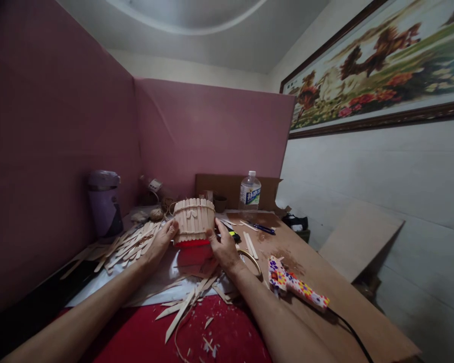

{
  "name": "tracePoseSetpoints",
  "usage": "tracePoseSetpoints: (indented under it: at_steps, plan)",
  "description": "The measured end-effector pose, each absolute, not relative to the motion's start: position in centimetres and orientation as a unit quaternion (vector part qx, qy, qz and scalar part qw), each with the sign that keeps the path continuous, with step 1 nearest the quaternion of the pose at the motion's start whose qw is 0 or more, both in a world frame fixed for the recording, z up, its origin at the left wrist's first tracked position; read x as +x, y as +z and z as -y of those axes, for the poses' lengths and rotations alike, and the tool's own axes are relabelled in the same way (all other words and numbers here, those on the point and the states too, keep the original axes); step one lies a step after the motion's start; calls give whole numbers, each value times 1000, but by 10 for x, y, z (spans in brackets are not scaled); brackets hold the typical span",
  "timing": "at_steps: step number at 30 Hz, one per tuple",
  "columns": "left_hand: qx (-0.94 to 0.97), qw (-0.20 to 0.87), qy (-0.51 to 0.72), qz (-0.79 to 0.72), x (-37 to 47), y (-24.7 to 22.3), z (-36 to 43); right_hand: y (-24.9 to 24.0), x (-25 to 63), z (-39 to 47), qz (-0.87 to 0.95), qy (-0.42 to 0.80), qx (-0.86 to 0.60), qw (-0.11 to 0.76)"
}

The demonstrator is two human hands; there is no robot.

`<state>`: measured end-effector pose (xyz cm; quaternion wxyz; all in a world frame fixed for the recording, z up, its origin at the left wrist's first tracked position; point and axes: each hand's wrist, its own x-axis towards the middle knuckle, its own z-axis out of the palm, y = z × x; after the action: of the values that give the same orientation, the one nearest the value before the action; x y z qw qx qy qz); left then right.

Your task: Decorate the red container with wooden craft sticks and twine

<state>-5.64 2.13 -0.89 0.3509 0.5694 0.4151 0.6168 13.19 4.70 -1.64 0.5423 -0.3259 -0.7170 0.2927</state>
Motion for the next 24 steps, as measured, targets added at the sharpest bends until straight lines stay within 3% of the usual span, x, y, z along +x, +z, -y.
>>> tracePoseSetpoints:
  at_steps: [10,24]
  plan:
    - [517,381,649,-408,-47,-2,-12,-20,130,-49,723,315,-288,544]
    - [544,297,661,-423,-43,12,-1,-19,127,-39,752,290,-305,507]
